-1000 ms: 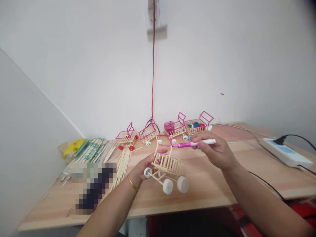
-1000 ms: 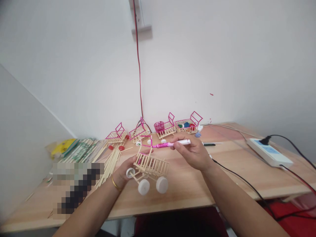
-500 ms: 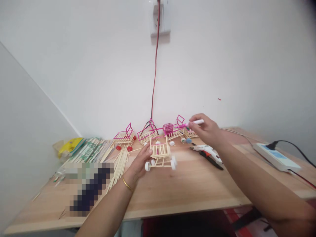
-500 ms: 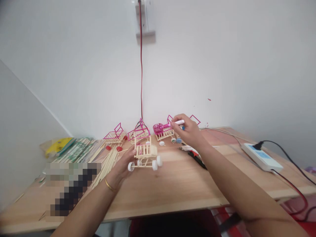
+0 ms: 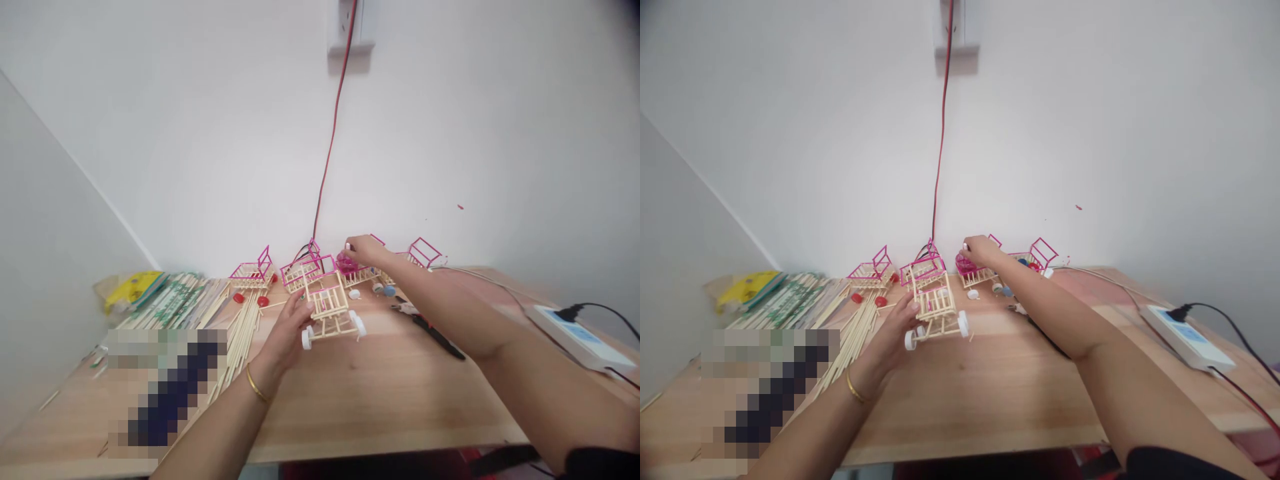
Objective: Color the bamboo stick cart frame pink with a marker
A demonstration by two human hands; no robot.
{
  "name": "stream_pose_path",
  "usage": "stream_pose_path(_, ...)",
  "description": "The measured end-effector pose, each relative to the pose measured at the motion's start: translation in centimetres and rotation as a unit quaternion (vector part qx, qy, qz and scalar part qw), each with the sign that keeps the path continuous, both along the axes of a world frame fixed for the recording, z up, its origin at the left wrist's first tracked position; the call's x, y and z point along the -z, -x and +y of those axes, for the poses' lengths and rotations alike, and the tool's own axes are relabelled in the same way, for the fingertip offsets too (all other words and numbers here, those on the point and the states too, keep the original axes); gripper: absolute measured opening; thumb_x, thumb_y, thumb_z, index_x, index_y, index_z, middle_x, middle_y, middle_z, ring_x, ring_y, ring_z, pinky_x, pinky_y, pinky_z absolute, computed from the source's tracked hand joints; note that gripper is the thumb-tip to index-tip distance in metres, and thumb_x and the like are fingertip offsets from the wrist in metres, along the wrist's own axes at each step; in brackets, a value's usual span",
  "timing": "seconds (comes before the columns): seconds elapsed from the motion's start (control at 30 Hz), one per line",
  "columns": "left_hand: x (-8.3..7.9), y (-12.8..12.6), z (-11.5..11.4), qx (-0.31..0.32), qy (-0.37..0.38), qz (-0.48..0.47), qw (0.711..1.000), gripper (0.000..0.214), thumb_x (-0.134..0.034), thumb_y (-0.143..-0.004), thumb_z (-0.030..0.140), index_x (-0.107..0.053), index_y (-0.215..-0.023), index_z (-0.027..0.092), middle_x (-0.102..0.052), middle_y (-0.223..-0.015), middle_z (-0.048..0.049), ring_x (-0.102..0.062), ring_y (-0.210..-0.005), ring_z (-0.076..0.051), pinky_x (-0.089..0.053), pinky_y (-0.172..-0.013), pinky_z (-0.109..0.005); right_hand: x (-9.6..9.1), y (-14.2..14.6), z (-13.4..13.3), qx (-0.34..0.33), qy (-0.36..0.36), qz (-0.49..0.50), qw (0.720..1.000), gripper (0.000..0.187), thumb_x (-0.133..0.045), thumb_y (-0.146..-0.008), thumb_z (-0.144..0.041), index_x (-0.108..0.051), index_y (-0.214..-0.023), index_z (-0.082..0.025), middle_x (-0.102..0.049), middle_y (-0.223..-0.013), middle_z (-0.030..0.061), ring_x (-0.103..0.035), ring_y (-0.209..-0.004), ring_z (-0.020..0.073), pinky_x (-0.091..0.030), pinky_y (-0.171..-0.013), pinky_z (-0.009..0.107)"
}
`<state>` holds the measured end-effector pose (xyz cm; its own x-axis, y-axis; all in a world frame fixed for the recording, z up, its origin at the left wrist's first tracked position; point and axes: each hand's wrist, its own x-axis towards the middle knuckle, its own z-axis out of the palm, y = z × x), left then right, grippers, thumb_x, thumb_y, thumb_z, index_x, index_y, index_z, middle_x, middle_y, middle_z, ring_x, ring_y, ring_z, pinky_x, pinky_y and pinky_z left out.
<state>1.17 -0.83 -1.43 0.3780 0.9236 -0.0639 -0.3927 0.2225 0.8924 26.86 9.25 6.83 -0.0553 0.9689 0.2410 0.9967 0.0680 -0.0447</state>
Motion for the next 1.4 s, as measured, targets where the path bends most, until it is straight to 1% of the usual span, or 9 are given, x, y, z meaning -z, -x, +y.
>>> stream_pose_path(0.27,-0.1,0.0,-0.1,-0.011,0.001,0.004,1.0,0.088,-0.086,-0.062,0.048,-0.049,-0.136,0.017,-0.071,-0.098,-0.0068,-0.063,-0.082,-0.018,-0.043,-0.076,-0.03,-0.8,0.6,0.0,0.01,0.012,-0.042,0.999,0.029,-0.051,-0.094,-0.033,-0.071,-0.102,-0.013,-0.075,-0.104,0.0156,-0.067,-0.095,0.0245,-0.04,-0.072,0.029)
stream_pose_path(0.43,0.3,-0.1,0.2,-0.012,-0.007,0.015,1.0,0.085,-0.085,-0.063,0.047,-0.05,-0.135,0.018,-0.07,-0.101,-0.0068,-0.063,-0.088,-0.019,-0.042,-0.077,-0.029,-1.1,0.4,-0.7,-0.013,0.011,-0.03,0.999,0.022,-0.059,-0.089,-0.032,-0.072,-0.091,-0.015,-0.076,-0.095,0.0124,-0.067,-0.087,0.0219,-0.04,-0.07,0.027)
stream_pose_path(0.7,0.6,-0.3,0.3,-0.019,0.012,0.025,0.999,0.087,-0.086,-0.062,0.045,-0.048,-0.135,0.018,-0.069,-0.103,-0.0056,-0.06,-0.085,-0.017,-0.041,-0.077,-0.029,-0.7,0.2,-2.7,-0.046,-0.045,0.048,0.997,0.017,-0.06,-0.089,-0.029,-0.072,-0.092,-0.018,-0.077,-0.088,0.0071,-0.068,-0.077,0.0187,-0.041,-0.069,0.025)
stream_pose_path(0.83,0.7,-0.3,0.3,-0.028,0.008,0.036,0.999,0.085,-0.085,-0.064,0.046,-0.047,-0.135,0.017,-0.067,-0.098,-0.0048,-0.059,-0.084,-0.016,-0.041,-0.079,-0.029,-0.2,-0.9,-5.6,-0.014,-0.132,0.122,0.984,0.025,-0.051,-0.093,-0.033,-0.068,-0.104,-0.017,-0.076,-0.093,0.0079,-0.068,-0.082,0.0202,-0.045,-0.075,0.029)
stream_pose_path(0.97,1.1,-0.4,0.2,-0.023,0.01,0.038,0.999,0.081,-0.085,-0.065,0.045,-0.049,-0.133,0.019,-0.066,-0.097,-0.004,-0.058,-0.083,-0.016,-0.04,-0.077,-0.029,1.5,-1.6,-9.3,0.016,-0.277,0.411,0.868,0.028,-0.062,-0.086,-0.046,-0.068,-0.092,-0.019,-0.072,-0.084,0.0045,-0.063,-0.069,0.0174,-0.046,-0.063,0.028)
stream_pose_path(1.03,1.4,-0.5,0.2,-0.02,0.007,0.041,0.999,0.08,-0.085,-0.066,0.044,-0.049,-0.133,0.02,-0.066,-0.099,-0.0044,-0.058,-0.085,-0.017,-0.038,-0.076,-0.029,2.2,-1.0,-11.1,-0.003,-0.262,0.514,0.817,0.033,-0.061,-0.086,-0.052,-0.067,-0.096,-0.021,-0.065,-0.071,-0.0001,-0.057,-0.06,0.0148,-0.043,-0.054,0.026)
stream_pose_path(1.1,1.7,-0.7,0.1,-0.017,0.002,0.046,0.999,0.082,-0.085,-0.065,0.044,-0.048,-0.134,0.018,-0.065,-0.099,-0.005,-0.058,-0.089,-0.018,-0.038,-0.077,-0.029,2.6,0.4,-12.8,-0.045,-0.238,0.553,0.797,0.032,-0.063,-0.086,-0.052,-0.066,-0.094,-0.022,-0.061,-0.065,-0.0024,-0.054,-0.056,0.0135,-0.041,-0.051,0.024)
stream_pose_path(1.27,1.9,-0.9,-0.1,-0.008,-0.006,0.057,0.998,0.092,-0.085,-0.064,0.046,-0.041,-0.139,0.016,-0.064,-0.099,-0.0057,-0.058,-0.095,-0.02,-0.039,-0.08,-0.031,2.4,3.6,-14.8,-0.166,-0.232,0.442,0.85,0.021,-0.065,-0.088,-0.044,-0.069,-0.09,-0.023,-0.07,-0.081,0.002,-0.064,-0.069,0.017,-0.048,-0.06,0.028)
stream_pose_path(1.4,1.9,-0.8,0.0,-0.009,-0.006,0.057,0.998,0.093,-0.085,-0.064,0.046,-0.04,-0.14,0.017,-0.064,-0.1,-0.0058,-0.058,-0.094,-0.02,-0.039,-0.08,-0.031,2.2,4.2,-14.3,-0.183,-0.242,0.376,0.875,0.018,-0.062,-0.091,-0.039,-0.07,-0.095,-0.024,-0.073,-0.09,0.0033,-0.068,-0.08,0.0194,-0.05,-0.068,0.03)
